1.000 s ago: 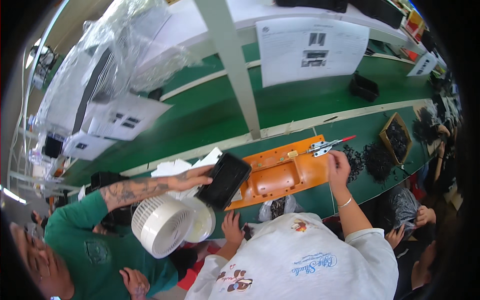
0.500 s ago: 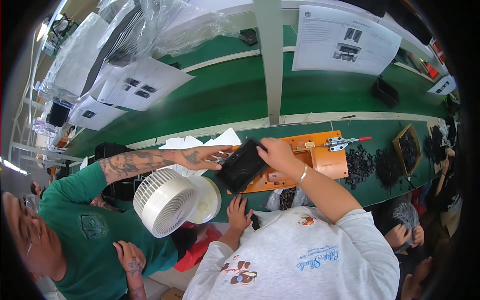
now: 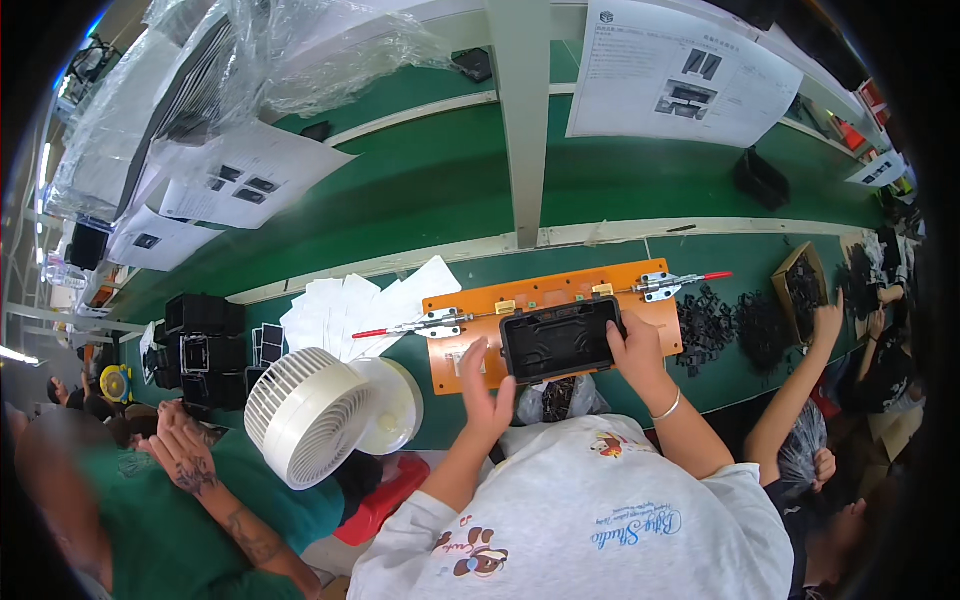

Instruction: Assembling plastic components for an electronics housing using a specialized jig on a production line.

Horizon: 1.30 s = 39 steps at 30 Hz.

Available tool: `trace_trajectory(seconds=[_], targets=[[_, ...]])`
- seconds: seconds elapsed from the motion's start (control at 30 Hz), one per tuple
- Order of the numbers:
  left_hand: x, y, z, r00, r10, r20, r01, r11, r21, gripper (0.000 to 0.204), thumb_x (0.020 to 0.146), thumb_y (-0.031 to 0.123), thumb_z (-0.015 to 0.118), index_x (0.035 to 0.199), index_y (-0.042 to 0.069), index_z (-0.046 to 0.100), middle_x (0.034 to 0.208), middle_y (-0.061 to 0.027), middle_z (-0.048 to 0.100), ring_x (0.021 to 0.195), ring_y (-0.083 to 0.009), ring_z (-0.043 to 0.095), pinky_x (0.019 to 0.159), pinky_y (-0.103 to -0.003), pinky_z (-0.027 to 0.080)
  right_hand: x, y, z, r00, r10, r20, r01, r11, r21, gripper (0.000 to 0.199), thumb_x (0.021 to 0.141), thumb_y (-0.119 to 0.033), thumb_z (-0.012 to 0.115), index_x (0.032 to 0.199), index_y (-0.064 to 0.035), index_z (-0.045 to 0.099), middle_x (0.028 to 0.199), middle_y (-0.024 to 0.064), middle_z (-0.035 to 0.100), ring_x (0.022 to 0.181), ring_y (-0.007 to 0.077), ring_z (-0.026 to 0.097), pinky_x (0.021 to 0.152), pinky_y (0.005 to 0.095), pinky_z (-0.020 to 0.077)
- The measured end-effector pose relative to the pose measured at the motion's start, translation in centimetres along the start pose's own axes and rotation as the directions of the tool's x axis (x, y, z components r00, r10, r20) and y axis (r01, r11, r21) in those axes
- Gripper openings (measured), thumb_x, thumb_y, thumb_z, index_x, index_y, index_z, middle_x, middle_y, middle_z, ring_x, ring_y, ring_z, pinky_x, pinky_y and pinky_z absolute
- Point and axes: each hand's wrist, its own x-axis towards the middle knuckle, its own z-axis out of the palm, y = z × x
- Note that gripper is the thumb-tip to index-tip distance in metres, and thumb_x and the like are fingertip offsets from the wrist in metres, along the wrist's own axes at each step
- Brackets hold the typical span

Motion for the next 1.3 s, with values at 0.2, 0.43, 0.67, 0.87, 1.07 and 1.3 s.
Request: trace_trajectory(seconds=[0.2, 0.43, 0.67, 0.87, 1.07, 1.3], targets=[[0.0, -1.3, 2.5, 0.991, -0.041, 0.124, 0.050, 0.997, -0.064, 0.037, 0.080, 0.000, 0.053, 0.117, -0.001, 0.049, 0.123, -0.0200, 0.043, 0.112, -0.0325, 0.044, 0.098, -0.039, 0.034, 0.1, -0.8, -0.6, 0.997, -0.029, 0.076, 0.047, 0.967, -0.250, 0.021, 0.077, -0.012, 0.064, 0.071, 0.0010, 0.049, 0.069, 0.0169, 0.053, 0.066, 0.0362, 0.055, 0.057, 0.0427, 0.0440], [-1.1, -2.9, 1.4, 0.992, -0.124, 0.015, 0.120, 0.979, 0.163, 0.033, 0.079, 0.002, 0.054, 0.112, 0.001, 0.054, 0.109, -0.0167, 0.048, 0.104, -0.0324, 0.046, 0.094, -0.039, 0.035, -0.6, 0.1, 1.5, 0.995, -0.064, 0.077, 0.094, 0.862, -0.497, 0.061, 0.074, -0.013, 0.066, 0.129, -0.0028, 0.042, 0.118, 0.0190, 0.046, 0.108, 0.0359, 0.044, 0.084, 0.0447, 0.0370], [-2.2, -2.5, 0.8, 0.997, 0.040, 0.066, -0.057, 0.959, 0.276, 0.024, 0.077, 0.005, 0.059, 0.102, 0.001, 0.057, 0.100, -0.0163, 0.052, 0.095, -0.0330, 0.050, 0.084, -0.041, 0.040, -1.6, 1.2, 1.3, 0.974, -0.227, -0.022, 0.201, 0.900, -0.386, 0.055, 0.073, -0.010, 0.065, 0.124, -0.0035, 0.046, 0.122, 0.0195, 0.045, 0.112, 0.0355, 0.044, 0.088, 0.0450, 0.0348], [-5.6, -2.5, 1.7, 0.732, 0.097, 0.674, -0.183, 0.981, 0.058, 0.013, 0.077, 0.004, 0.059, 0.089, 0.003, 0.061, 0.077, -0.0099, 0.060, 0.070, -0.0293, 0.061, 0.062, -0.040, 0.049, -5.8, 1.6, 1.7, 0.790, -0.393, 0.470, 0.441, 0.897, 0.008, 0.015, 0.071, -0.009, 0.061, 0.085, -0.0035, 0.060, 0.083, 0.0119, 0.055, 0.081, 0.0283, 0.059, 0.069, 0.0365, 0.0475], [-5.3, -3.4, 5.4, 0.530, -0.423, 0.735, -0.272, 0.736, 0.619, 0.014, 0.078, 0.017, 0.056, 0.077, 0.005, 0.063, 0.081, -0.0147, 0.064, 0.065, -0.0323, 0.064, 0.057, -0.043, 0.052, -8.0, 3.3, 8.1, 0.699, -0.226, 0.678, 0.468, 0.862, -0.196, 0.011, 0.070, -0.011, 0.058, 0.078, -0.0045, 0.063, 0.082, 0.0119, 0.057, 0.075, 0.0269, 0.061, 0.065, 0.0364, 0.0520], [-6.1, -3.5, 4.8, 0.634, -0.315, 0.706, -0.250, 0.780, 0.573, 0.014, 0.076, 0.016, 0.056, 0.071, 0.005, 0.063, 0.079, -0.0146, 0.064, 0.064, -0.0339, 0.063, 0.058, -0.045, 0.051, -8.3, 4.5, 7.5, 0.674, -0.345, 0.653, 0.546, 0.828, -0.126, 0.008, 0.072, -0.013, 0.058, 0.073, -0.0062, 0.063, 0.080, 0.0096, 0.056, 0.073, 0.0267, 0.061, 0.062, 0.0360, 0.0524]])
